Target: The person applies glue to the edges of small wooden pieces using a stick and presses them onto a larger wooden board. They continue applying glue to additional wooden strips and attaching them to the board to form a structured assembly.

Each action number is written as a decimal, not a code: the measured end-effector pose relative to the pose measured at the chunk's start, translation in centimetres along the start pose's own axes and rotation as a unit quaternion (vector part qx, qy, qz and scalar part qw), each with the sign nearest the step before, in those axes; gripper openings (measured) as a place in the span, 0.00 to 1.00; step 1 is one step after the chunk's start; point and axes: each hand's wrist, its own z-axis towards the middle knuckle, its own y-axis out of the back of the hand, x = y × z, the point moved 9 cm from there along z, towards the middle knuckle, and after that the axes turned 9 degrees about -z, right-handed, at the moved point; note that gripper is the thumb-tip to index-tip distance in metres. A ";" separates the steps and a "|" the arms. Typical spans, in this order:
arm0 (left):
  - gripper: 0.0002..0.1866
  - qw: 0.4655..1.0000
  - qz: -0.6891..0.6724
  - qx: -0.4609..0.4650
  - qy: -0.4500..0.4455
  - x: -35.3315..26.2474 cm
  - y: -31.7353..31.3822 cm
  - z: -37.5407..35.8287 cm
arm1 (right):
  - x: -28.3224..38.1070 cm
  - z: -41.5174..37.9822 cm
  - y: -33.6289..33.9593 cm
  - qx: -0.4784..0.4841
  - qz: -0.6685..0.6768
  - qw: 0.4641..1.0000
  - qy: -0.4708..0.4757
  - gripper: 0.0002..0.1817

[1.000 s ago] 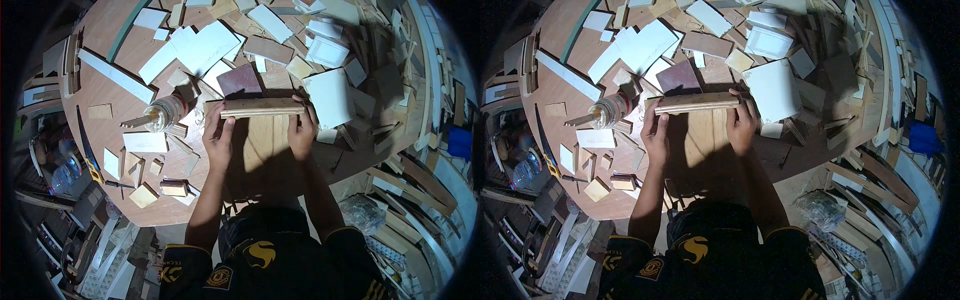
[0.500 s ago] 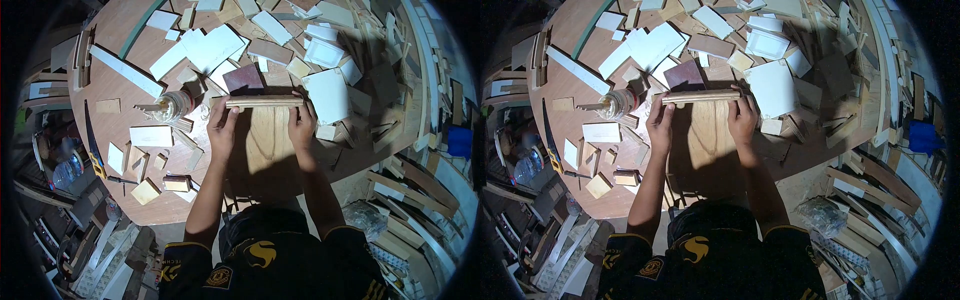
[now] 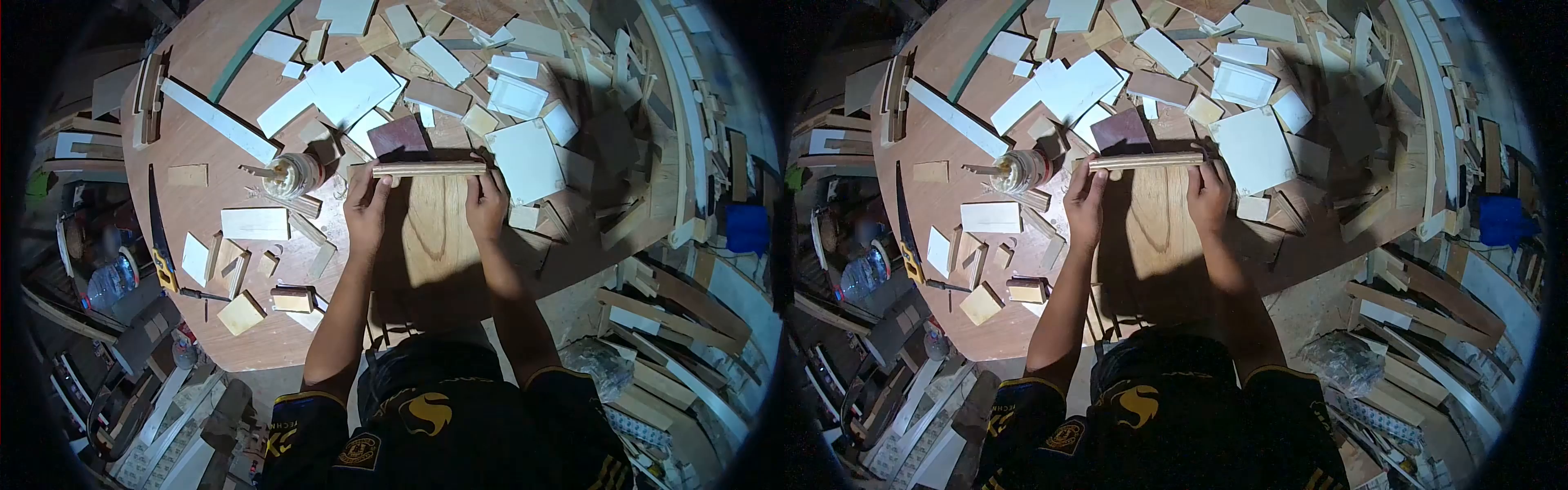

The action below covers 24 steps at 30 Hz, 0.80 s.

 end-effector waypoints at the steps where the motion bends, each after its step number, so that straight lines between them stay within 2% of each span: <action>1: 0.19 1.000 0.001 0.005 -0.002 -0.3 -0.1 0.0 | -0.1 0.0 -0.1 -0.001 0.000 1.000 0.001 0.14; 4: 0.19 1.000 0.005 0.009 0.000 -0.7 -0.4 0.1 | -0.1 0.0 -0.2 -0.007 -0.018 1.000 0.005 0.14; 5: 0.19 1.000 0.008 0.009 0.004 -0.8 -0.4 0.0 | 0.3 0.0 0.1 -0.025 -0.005 1.000 0.013 0.08; 8: 0.19 0.999 0.015 0.025 -0.016 -0.6 -0.3 0.2 | 0.3 -0.2 0.3 -0.034 -0.001 0.999 0.016 0.08; 19: 0.20 1.000 0.020 0.017 0.002 -0.5 -0.4 0.0 | -0.1 -0.2 -0.1 -0.025 -0.004 1.000 0.011 0.09; 20: 0.20 0.999 0.027 0.018 0.000 -0.5 -0.3 -0.1 | -0.2 -0.3 -0.2 -0.020 -0.018 1.000 0.011 0.07; 21: 0.20 0.999 0.028 0.018 0.002 -0.4 -0.3 -0.1 | -0.2 -0.3 -0.3 -0.016 -0.033 0.999 0.012 0.13; 22: 0.20 1.000 0.025 0.017 -0.002 -0.4 -0.2 -0.1 | -0.2 -0.2 -0.2 -0.015 -0.033 0.999 0.012 0.13; 24: 0.20 1.000 0.020 0.016 -0.004 -0.1 -0.1 -0.1 | 0.0 -0.2 -0.4 -0.003 -0.026 1.000 0.017 0.20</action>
